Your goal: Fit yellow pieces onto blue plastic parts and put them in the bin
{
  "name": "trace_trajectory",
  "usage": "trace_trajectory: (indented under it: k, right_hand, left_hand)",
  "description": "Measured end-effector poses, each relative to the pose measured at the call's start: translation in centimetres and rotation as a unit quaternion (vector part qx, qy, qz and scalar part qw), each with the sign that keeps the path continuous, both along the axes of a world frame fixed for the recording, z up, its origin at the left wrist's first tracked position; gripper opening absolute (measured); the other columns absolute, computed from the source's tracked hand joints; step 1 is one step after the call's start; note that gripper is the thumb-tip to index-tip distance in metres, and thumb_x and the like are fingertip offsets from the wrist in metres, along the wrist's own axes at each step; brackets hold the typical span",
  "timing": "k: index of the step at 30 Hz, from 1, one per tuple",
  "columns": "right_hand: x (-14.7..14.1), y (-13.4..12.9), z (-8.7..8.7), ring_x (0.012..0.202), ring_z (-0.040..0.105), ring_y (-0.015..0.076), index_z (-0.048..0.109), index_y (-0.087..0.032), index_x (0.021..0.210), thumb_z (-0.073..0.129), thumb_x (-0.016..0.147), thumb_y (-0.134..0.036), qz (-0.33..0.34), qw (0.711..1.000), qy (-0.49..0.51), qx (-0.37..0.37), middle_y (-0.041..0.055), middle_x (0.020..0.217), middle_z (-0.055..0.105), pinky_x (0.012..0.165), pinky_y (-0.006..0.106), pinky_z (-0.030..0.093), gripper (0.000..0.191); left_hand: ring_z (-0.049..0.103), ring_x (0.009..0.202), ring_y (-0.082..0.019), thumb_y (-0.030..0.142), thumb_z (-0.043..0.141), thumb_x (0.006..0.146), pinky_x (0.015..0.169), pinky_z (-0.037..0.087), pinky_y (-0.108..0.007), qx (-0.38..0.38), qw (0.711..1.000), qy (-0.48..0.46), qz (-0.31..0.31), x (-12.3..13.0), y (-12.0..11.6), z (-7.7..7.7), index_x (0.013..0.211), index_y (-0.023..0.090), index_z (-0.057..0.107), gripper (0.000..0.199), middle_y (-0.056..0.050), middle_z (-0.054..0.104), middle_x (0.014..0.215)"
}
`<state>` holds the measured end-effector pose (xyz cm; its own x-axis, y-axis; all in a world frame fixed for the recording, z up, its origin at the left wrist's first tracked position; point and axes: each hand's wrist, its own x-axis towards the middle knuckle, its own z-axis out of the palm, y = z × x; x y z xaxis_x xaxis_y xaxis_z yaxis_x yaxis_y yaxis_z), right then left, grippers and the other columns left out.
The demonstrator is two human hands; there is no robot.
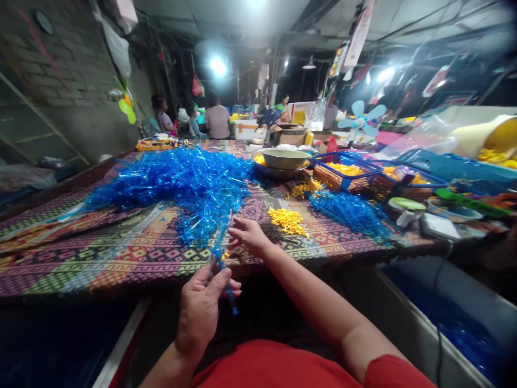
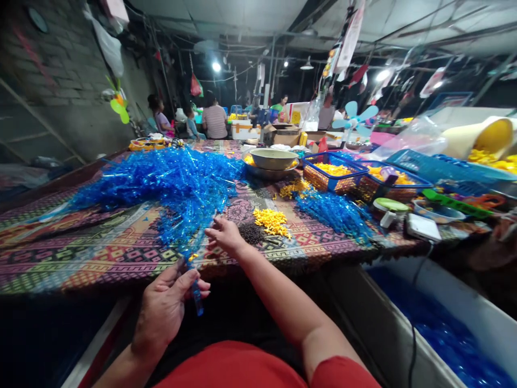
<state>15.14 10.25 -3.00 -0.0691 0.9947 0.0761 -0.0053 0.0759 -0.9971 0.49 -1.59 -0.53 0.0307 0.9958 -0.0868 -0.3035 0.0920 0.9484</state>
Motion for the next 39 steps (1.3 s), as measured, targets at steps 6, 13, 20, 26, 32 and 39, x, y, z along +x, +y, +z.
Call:
trace_trajectory:
  k: [6, 13, 20, 26, 32, 39]
  right_hand:
    - [14.7, -2.2, 2.4, 0.102, 0.057, 0.0192, 0.064, -0.016, 0.104, 0.049, 0.085, -0.026, -0.235, 0.870, -0.429, 0.060, 0.0094, 0.109, 0.063, 0.091, 0.031, 0.043, 0.026]
    - [26.8, -3.3, 1.4, 0.109, 0.051, 0.0291, 0.064, -0.009, 0.102, 0.055, 0.078, -0.014, -0.280, 0.736, -0.612, -0.071, 0.0203, 0.107, 0.061, 0.092, 0.039, 0.037, 0.026]
    - [27.8, -2.0, 0.6, 0.096, 0.059, 0.0283, 0.068, -0.010, 0.085, 0.056, 0.074, -0.014, -0.212, 0.710, -0.663, -0.110, 0.0192, 0.098, 0.064, 0.077, 0.033, 0.043, 0.017]
    - [28.6, -3.6, 0.7, 0.067, 0.062, 0.0178, 0.070, -0.014, 0.076, 0.061, 0.074, -0.029, -0.114, 0.748, -0.640, -0.133, 0.0053, 0.070, 0.067, 0.057, 0.022, 0.042, 0.017]
    - [27.6, -2.9, 0.3, 0.090, 0.061, 0.0225, 0.066, -0.015, 0.094, 0.056, 0.079, -0.038, -0.145, 0.728, -0.659, -0.120, 0.0119, 0.095, 0.067, 0.070, 0.025, 0.043, 0.029]
    - [25.7, -1.7, -0.9, 0.099, 0.058, 0.0237, 0.064, -0.014, 0.095, 0.052, 0.083, -0.029, -0.189, 0.685, -0.694, -0.121, 0.0150, 0.104, 0.063, 0.078, 0.028, 0.042, 0.023]
  left_hand:
    - [0.063, 0.056, -0.015, 0.028, 0.070, 0.068, 0.054, 0.056, -0.030, -0.016, 1.000, 0.006, -0.021, 0.2, 0.5, -0.6, 0.092, 0.013, 0.060, 0.030, 0.002, 0.062, 0.068]
    - [0.061, 0.057, -0.015, 0.031, 0.068, 0.071, 0.054, 0.055, -0.030, -0.029, 0.998, 0.011, -0.063, 1.7, 0.0, -0.7, 0.105, 0.012, 0.056, 0.041, 0.001, 0.061, 0.068]
    - [0.061, 0.057, -0.015, 0.034, 0.069, 0.069, 0.054, 0.054, -0.029, -0.043, 0.997, 0.033, -0.061, 2.2, -0.1, -0.9, 0.111, 0.011, 0.054, 0.050, 0.000, 0.062, 0.064]
    - [0.061, 0.059, -0.016, 0.034, 0.069, 0.070, 0.055, 0.054, -0.030, -0.043, 0.996, 0.042, -0.073, 2.5, -0.3, -1.2, 0.110, 0.011, 0.054, 0.048, 0.000, 0.062, 0.067]
    - [0.061, 0.059, -0.016, 0.034, 0.068, 0.071, 0.055, 0.054, -0.031, -0.048, 0.994, 0.045, -0.087, 2.6, -0.7, -1.5, 0.110, 0.012, 0.053, 0.047, 0.000, 0.062, 0.069]
    - [0.061, 0.058, -0.016, 0.033, 0.070, 0.069, 0.055, 0.054, -0.031, -0.039, 0.997, 0.016, -0.065, 1.8, -0.6, -1.2, 0.104, 0.012, 0.055, 0.043, 0.001, 0.060, 0.067]
